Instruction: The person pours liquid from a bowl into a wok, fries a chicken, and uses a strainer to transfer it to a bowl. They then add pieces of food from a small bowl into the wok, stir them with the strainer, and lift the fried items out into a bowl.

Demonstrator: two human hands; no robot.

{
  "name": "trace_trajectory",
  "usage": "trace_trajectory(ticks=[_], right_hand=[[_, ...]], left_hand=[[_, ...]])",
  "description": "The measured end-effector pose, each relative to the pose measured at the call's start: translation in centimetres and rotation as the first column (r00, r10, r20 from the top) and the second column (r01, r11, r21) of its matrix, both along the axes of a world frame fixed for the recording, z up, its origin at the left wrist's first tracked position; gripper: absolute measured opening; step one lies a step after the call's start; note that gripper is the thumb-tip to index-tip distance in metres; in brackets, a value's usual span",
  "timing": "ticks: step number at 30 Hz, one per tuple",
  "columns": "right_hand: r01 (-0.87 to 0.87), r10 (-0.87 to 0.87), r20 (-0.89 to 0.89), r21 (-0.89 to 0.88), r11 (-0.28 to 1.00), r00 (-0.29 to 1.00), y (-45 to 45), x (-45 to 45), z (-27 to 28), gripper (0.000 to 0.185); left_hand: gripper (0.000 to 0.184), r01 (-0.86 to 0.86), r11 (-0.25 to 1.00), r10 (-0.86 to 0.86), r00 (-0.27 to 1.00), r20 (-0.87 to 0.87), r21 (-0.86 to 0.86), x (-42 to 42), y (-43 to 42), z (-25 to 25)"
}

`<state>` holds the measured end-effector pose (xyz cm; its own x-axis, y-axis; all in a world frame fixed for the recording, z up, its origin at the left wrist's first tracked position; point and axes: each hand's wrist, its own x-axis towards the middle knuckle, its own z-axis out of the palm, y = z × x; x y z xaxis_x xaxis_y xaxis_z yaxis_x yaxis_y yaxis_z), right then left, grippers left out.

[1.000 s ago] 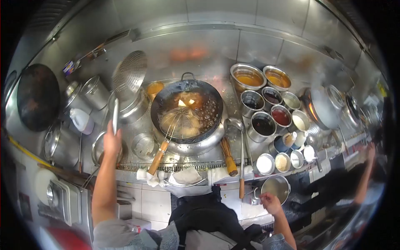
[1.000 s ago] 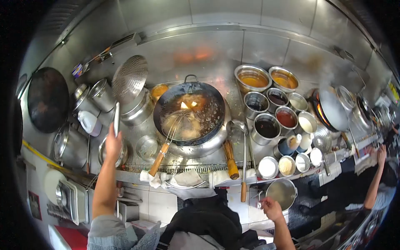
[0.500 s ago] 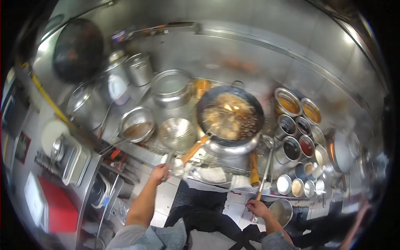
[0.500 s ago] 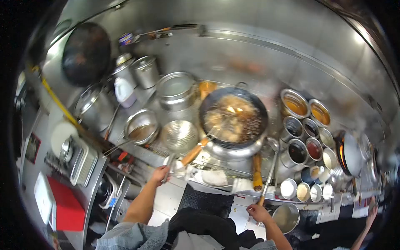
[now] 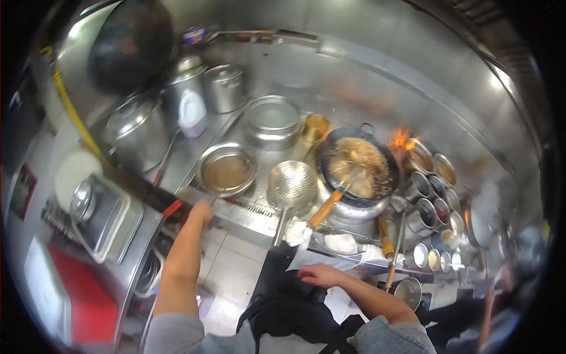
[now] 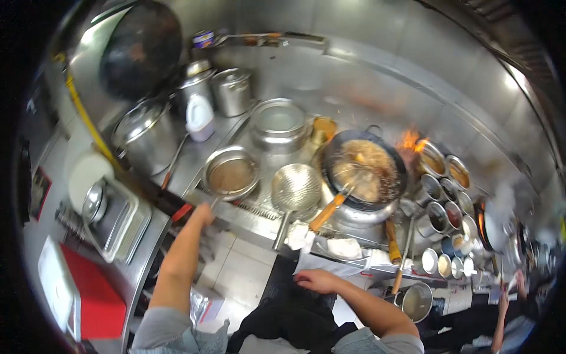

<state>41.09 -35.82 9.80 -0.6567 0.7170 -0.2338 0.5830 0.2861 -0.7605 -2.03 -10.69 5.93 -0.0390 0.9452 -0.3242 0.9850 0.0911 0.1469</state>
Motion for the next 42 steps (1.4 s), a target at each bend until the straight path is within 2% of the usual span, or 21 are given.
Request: trace_trajectory(ticks=[2, 4, 6, 7, 10, 12, 13, 14, 16, 17, 18, 19, 20, 22, 24, 26, 29, 34, 36, 37, 42], right_hand=[[0.007, -0.007, 0.000, -0.018, 1.000, 1.000, 1.9, -4.2, 1.4, 0.029], [0.062, -0.062, -0.009, 0.000, 0.998, 0.998, 3.3, -6.9, 2.4, 0.030], [0.237, -0.249, 0.003, -0.314, 0.919, 0.969, 4.2, -8.7, 4.4, 0.031], [0.259, -0.269, 0.008, -0.302, 0.918, 0.963, 4.6, -9.0, 4.0, 0.031], [0.341, -0.418, -0.106, -0.417, 0.843, 0.902, 5.0, -8.4, 3.0, 0.040], [0.402, -0.558, -0.387, -0.415, 0.816, 0.734, 4.6, -7.4, 4.6, 0.049], [0.404, -0.547, -0.434, -0.382, 0.831, 0.715, 5.0, -5.9, 4.0, 0.055], [0.512, -0.706, -0.426, -0.489, 0.706, 0.567, 4.3, -5.0, 6.4, 0.053], [0.660, -0.790, -0.369, -0.435, 0.612, 0.489, 4.2, -0.6, 6.3, 0.050], [0.773, -0.787, -0.385, -0.236, 0.589, 0.482, 3.5, 1.4, 6.6, 0.046], [0.847, -0.783, -0.400, -0.028, 0.531, 0.477, 2.6, 3.6, 6.7, 0.043], [0.877, -0.814, -0.370, 0.006, 0.481, 0.448, 1.7, 6.4, 6.3, 0.040], [0.901, -0.842, -0.339, 0.039, 0.432, 0.419, 0.8, 9.1, 5.9, 0.038], [0.916, -0.869, -0.290, 0.122, 0.382, 0.401, -1.1, 13.9, 6.2, 0.036], [0.923, -0.920, -0.185, 0.244, 0.298, 0.346, -2.6, 17.5, 7.1, 0.034], [0.938, -0.926, -0.180, 0.168, 0.304, 0.332, -2.6, 22.2, 4.4, 0.035], [0.944, -0.940, -0.109, 0.110, 0.311, 0.323, -2.4, 26.4, 0.9, 0.035], [0.941, -0.941, -0.086, 0.121, 0.317, 0.328, -2.5, 27.8, 1.3, 0.034], [0.945, -0.939, -0.122, 0.102, 0.309, 0.320, -2.3, 28.5, 0.7, 0.034], [0.949, -0.945, -0.100, -0.020, 0.314, 0.310, -2.1, 28.8, 0.6, 0.037], [0.938, -0.927, -0.139, 0.027, 0.347, 0.347, -1.4, 29.8, -1.9, 0.047]], left_hand=[[0.028, -0.220, 0.964, 0.187, 0.960, 0.209, 0.148, 1.7, -2.9, -2.6], [0.028, -0.300, 0.954, 0.256, 0.831, 0.494, 0.010, 3.4, -5.6, -1.8], [0.022, -0.389, 0.917, 0.232, 0.702, 0.673, 0.089, 6.2, -7.3, -1.8], [0.024, -0.406, 0.912, 0.219, 0.605, 0.765, 0.061, 8.1, -7.8, -0.9], [0.029, -0.337, 0.941, 0.093, 0.282, 0.955, 0.007, 15.3, -9.4, 2.6], [0.024, -0.168, 0.984, -0.027, 0.181, 0.983, 0.058, 20.9, -9.8, 5.3], [0.027, -0.128, 0.971, -0.165, 0.250, 0.954, 0.202, 23.9, -11.1, 7.7], [0.032, -0.077, 0.937, -0.302, 0.311, 0.901, 0.341, 26.6, -12.4, 10.3], [0.048, 0.315, 0.914, -0.373, 0.413, 0.831, 0.254, 30.5, -13.0, 13.4], [0.048, 0.328, 0.907, -0.387, 0.405, 0.828, 0.264, 32.2, -12.5, 12.6], [0.053, 0.355, 0.819, -0.568, 0.386, 0.727, 0.451, 34.2, -11.5, 10.8], [0.058, 0.376, 0.694, -0.720, 0.363, 0.591, 0.615, 36.0, -11.0, 9.5], [0.058, 0.382, 0.687, -0.726, 0.358, 0.587, 0.618, 36.7, -11.0, 9.0], [0.066, 0.494, 0.760, -0.611, 0.765, 0.204, 0.424, 36.7, -10.5, 7.5], [0.066, 0.509, 0.788, -0.593, 0.778, 0.208, 0.345, 36.8, -8.5, 3.1], [0.067, 0.522, 0.812, -0.574, 0.793, 0.203, 0.260, 36.8, -7.5, 2.4], [0.065, 0.533, 0.815, -0.560, 0.825, 0.072, 0.225, 36.4, -7.4, 7.6], [0.054, 0.613, 0.777, -0.571, 0.782, -0.250, 0.142, 36.6, -4.8, 17.1], [0.048, 0.613, 0.763, -0.568, 0.787, -0.240, 0.206, 36.8, -3.6, 20.0], [0.046, 0.612, 0.765, -0.570, 0.789, -0.231, 0.202, 37.1, -3.0, 21.4], [0.039, 0.605, 0.773, -0.538, 0.784, -0.310, 0.189, 39.3, -1.9, 28.1]])
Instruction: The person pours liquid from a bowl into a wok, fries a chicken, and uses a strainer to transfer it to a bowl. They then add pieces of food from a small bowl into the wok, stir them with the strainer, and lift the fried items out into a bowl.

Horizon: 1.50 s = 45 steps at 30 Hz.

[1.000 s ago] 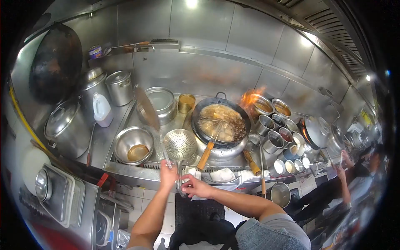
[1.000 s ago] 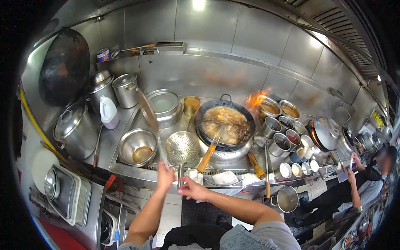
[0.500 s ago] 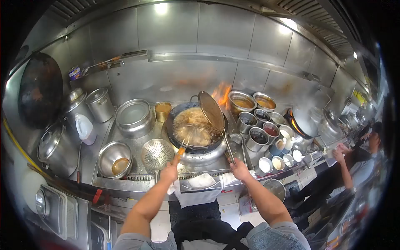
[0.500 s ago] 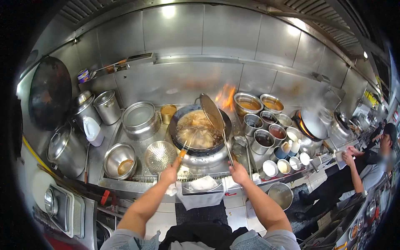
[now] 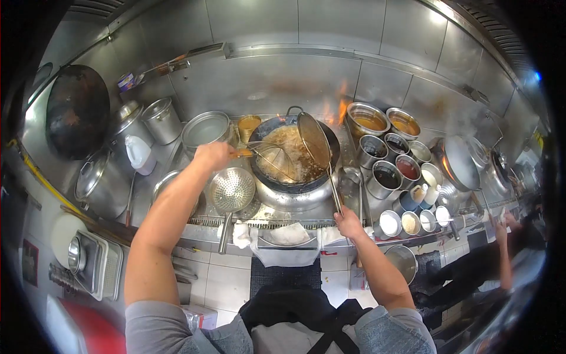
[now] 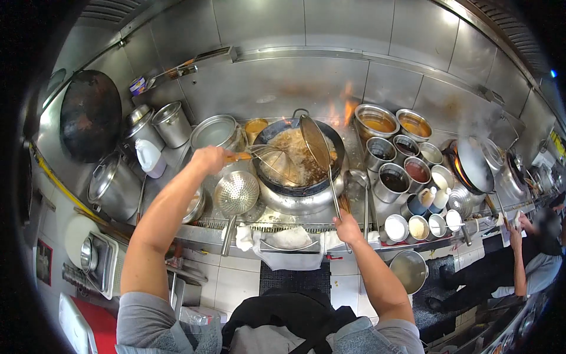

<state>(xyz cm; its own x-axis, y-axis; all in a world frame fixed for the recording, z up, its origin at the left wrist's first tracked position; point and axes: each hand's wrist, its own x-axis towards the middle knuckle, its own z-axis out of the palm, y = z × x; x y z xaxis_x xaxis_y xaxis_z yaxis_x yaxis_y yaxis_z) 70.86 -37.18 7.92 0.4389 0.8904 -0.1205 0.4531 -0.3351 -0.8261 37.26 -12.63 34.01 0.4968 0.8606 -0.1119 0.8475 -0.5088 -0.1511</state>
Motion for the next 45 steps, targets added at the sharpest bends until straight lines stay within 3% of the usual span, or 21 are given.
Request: trace_trajectory(ticks=[6, 8, 14, 18, 24, 27, 30, 32, 34, 36, 37, 38, 40, 41, 42, 44, 45], right_hand=[[-0.025, 0.027, -0.054, 0.021, 0.999, 0.998, -1.2, -2.4, 2.5, 0.043], [-0.042, 0.050, -0.127, 0.068, 0.997, 0.991, -1.4, -2.8, 2.6, 0.023], [0.080, -0.079, -0.402, -0.016, 0.997, 0.912, -2.6, -4.5, 4.7, 0.022], [0.133, -0.112, -0.477, 0.010, 0.991, 0.872, -2.7, -5.8, 5.6, 0.022], [0.157, -0.123, -0.542, 0.017, 0.987, 0.832, -2.7, -7.7, 6.7, 0.028], [0.161, -0.124, -0.535, 0.022, 0.987, 0.836, -2.4, -8.9, 7.0, 0.027], [0.131, -0.115, -0.509, -0.004, 0.991, 0.853, -2.0, -9.8, 6.5, 0.024], [0.141, -0.122, -0.519, -0.002, 0.990, 0.846, -1.9, -10.8, 6.8, 0.022], [0.113, -0.110, -0.501, -0.023, 0.993, 0.858, -1.5, -11.4, 6.8, 0.006], [0.109, -0.113, -0.482, -0.038, 0.993, 0.869, -0.8, -11.6, 6.0, 0.016], [0.104, -0.117, -0.464, -0.054, 0.993, 0.878, -0.5, -11.5, 5.5, 0.027], [0.117, -0.129, -0.460, -0.055, 0.992, 0.879, -0.2, -11.6, 5.1, 0.027], [0.072, -0.081, -0.213, -0.050, 0.996, 0.974, 0.7, -11.7, 4.8, 0.037], [0.058, -0.055, 0.034, -0.097, 0.994, 0.998, 1.2, -11.7, 4.9, 0.048], [0.068, -0.064, 0.039, -0.095, 0.993, 0.997, 1.6, -11.6, 4.2, 0.048], [-0.028, -0.007, 0.507, 0.062, 0.998, 0.862, 2.4, -11.6, 3.8, 0.053], [-0.011, 0.001, 0.434, 0.019, 1.000, 0.901, 2.6, -11.7, 4.2, 0.055]], left_hand=[[0.040, -0.013, 0.997, 0.023, 0.990, -0.140, 0.074, 1.5, 2.0, 3.5], [0.036, 0.068, 0.987, -0.051, 0.991, -0.120, 0.145, 1.3, 1.7, 4.7], [0.026, 0.101, 0.974, -0.070, 0.985, -0.156, 0.200, 0.6, 2.9, 5.2], [0.027, 0.121, 0.963, -0.085, 0.985, -0.153, 0.241, -0.4, 3.6, 5.6], [0.038, 0.166, 0.915, -0.064, 0.959, -0.274, 0.367, -6.3, 1.8, 11.1], [0.045, 0.208, 0.910, -0.141, 0.969, -0.205, 0.358, -11.8, 1.4, 11.7], [0.042, 0.048, 0.957, -0.029, 0.997, -0.070, 0.286, -17.4, -0.2, 9.7], [0.043, -0.056, 0.983, 0.028, 0.987, 0.158, 0.177, -21.4, -1.9, 7.5], [0.040, -0.022, 0.989, -0.047, 0.889, 0.456, 0.145, -27.6, 0.0, -0.4], [0.040, 0.055, 0.989, -0.138, 0.665, 0.734, 0.137, -32.8, 1.1, -9.7], [0.041, -0.013, 0.978, 0.193, 0.435, 0.880, -0.208, -33.5, -0.7, -12.2], [0.042, 0.022, 0.844, 0.526, 0.170, 0.834, -0.536, -34.1, -2.5, -14.6], [0.037, 0.108, 0.703, 0.710, -0.167, 0.684, -0.703, -34.0, -5.2, -18.5], [0.032, 0.141, 0.672, 0.735, -0.247, 0.631, -0.727, -34.1, -5.5, -20.9], [0.029, 0.175, 0.642, 0.754, -0.324, 0.572, -0.747, -34.4, -5.2, -23.3], [0.026, 0.215, 0.621, 0.762, -0.393, 0.515, -0.754, -35.4, -4.5, -26.2], [0.025, 0.251, 0.602, 0.763, -0.460, 0.454, -0.758, -35.7, -4.1, -27.5]])
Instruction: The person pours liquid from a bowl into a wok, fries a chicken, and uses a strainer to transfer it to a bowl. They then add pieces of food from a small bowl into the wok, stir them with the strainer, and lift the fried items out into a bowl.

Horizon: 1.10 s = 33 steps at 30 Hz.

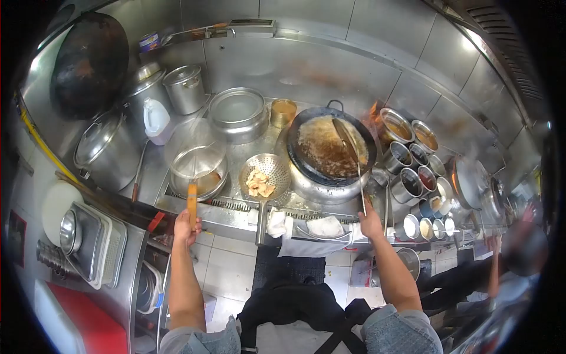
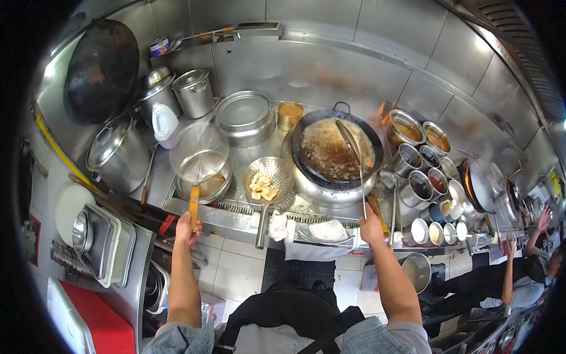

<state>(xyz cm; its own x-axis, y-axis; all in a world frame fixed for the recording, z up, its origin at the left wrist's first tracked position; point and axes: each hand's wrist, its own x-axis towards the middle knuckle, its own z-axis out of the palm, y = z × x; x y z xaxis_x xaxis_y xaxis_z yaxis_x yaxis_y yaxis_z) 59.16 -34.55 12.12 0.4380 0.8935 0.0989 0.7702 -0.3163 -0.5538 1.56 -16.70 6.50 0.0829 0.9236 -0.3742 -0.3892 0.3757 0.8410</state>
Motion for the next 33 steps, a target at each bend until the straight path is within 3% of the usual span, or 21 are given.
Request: trace_trajectory(ticks=[3, 5, 6, 7, 8, 11, 13, 15, 17, 19, 21, 22, 23, 24, 25, 27, 28, 29, 30, 32, 33], right_hand=[[0.007, -0.005, 0.087, -0.021, 1.000, 0.996, 0.8, -1.0, 0.1, 0.059], [0.021, -0.017, 0.116, -0.032, 0.999, 0.993, 1.4, -1.4, 0.8, 0.061], [0.033, -0.030, 0.106, -0.026, 0.999, 0.994, 2.3, -0.9, 0.8, 0.061], [0.044, -0.042, 0.097, -0.021, 0.999, 0.994, 3.3, -0.2, 1.0, 0.060], [0.060, -0.058, 0.107, -0.010, 0.998, 0.993, 4.5, 0.4, 1.5, 0.060], [0.154, -0.136, 0.144, -0.118, 0.981, 0.980, 8.4, 2.2, 2.5, 0.064], [0.237, -0.195, 0.218, -0.184, 0.954, 0.956, 11.0, 3.0, 1.6, 0.062], [0.240, -0.191, 0.215, -0.227, 0.944, 0.958, 12.8, 3.4, 0.5, 0.063], [0.209, -0.160, 0.211, -0.237, 0.949, 0.964, 14.6, 3.9, -2.1, 0.064], [0.238, -0.216, 0.143, -0.166, 0.957, 0.966, 15.6, 4.2, -3.7, 0.063], [0.166, -0.152, 0.086, -0.199, 0.966, 0.985, 15.0, 4.8, -3.6, 0.064], [0.079, -0.062, 0.112, -0.154, 0.985, 0.992, 13.2, 4.6, -2.5, 0.067], [-0.008, 0.023, 0.138, -0.110, 0.994, 0.990, 11.1, 4.3, -1.2, 0.071], [-0.109, 0.109, 0.010, 0.034, 0.993, 0.994, 8.2, 4.6, 0.3, 0.068], [-0.185, 0.207, -0.103, 0.186, 0.965, 0.973, 5.0, 5.5, 0.6, 0.065], [0.290, -0.290, -0.014, -0.009, 0.957, 0.957, -2.3, 9.1, -5.8, 0.066], [0.334, -0.334, -0.034, 0.019, 0.942, 0.942, -6.8, 11.8, -11.3, 0.073], [0.408, -0.405, 0.078, -0.308, 0.859, 0.911, -10.0, 12.9, -14.9, 0.080], [0.257, -0.260, 0.052, -0.426, 0.868, 0.964, -13.1, 14.6, -19.3, 0.085], [0.247, -0.347, -0.283, -0.332, 0.910, 0.894, -14.6, 14.2, -20.5, 0.075], [0.231, -0.330, -0.288, -0.330, 0.915, 0.899, -14.4, 15.1, -21.0, 0.075]], left_hand=[[0.026, -0.052, 0.995, 0.053, 0.999, 0.000, -0.088, -2.8, 1.5, -4.5], [0.025, -0.078, 0.994, 0.052, 0.958, -0.283, -0.082, -3.4, 1.3, -4.8], [0.025, -0.039, 0.994, 0.099, 0.741, -0.664, 0.104, -6.0, 3.1, -9.1], [0.028, 0.070, 0.963, 0.215, 0.387, -0.896, 0.262, -7.4, 5.3, -12.7], [0.041, -0.052, 0.917, 0.397, 0.032, -0.917, 0.395, -3.3, 2.3, -5.4], [0.043, -0.009, 0.669, 0.737, 0.143, -0.661, 0.743, 0.1, 0.5, 0.3], [0.044, 0.049, 0.646, 0.711, 0.324, -0.624, 0.762, 3.0, -1.2, 0.5], [0.043, 0.126, 0.813, 0.444, 0.499, -0.744, 0.569, 6.9, -3.7, -0.7], [0.044, 0.297, 0.829, 0.278, 0.514, -0.811, 0.473, 10.6, -5.2, -6.8], [0.048, 0.345, 0.926, -0.089, 0.588, -0.804, 0.151, 14.0, -6.5, -9.9], [0.045, 0.221, 0.945, -0.296, 0.892, -0.342, -0.242, 16.9, -7.5, -7.2], [0.045, 0.212, 0.945, -0.290, 0.892, -0.346, -0.248, 17.1, -7.2, -7.7], [0.040, 0.286, 0.926, -0.324, 0.937, -0.132, -0.245, 17.3, -6.5, -8.7], [0.036, 0.358, 0.906, -0.347, 0.934, 0.090, -0.225, 17.4, -6.0, -9.2], [0.036, 0.358, 0.904, -0.347, 0.934, 0.088, -0.233, 17.7, -5.7, -8.9], [0.023, 0.340, 0.891, -0.322, 0.940, 0.110, -0.301, 18.7, -5.0, -7.5], [0.018, 0.406, 0.848, -0.329, 0.907, 0.263, -0.341, 18.8, -4.1, -8.4], [0.018, 0.405, 0.849, -0.325, 0.907, 0.267, -0.341, 19.3, -3.8, -8.0], [0.018, 0.413, 0.854, -0.342, 0.904, 0.257, -0.317, 20.2, -3.7, -6.9], [0.025, 0.399, 0.867, -0.336, 0.910, 0.243, -0.297, 21.5, -4.3, -4.0], [0.025, 0.383, 0.875, -0.321, 0.917, 0.238, -0.296, 21.9, -5.5, -2.5]])
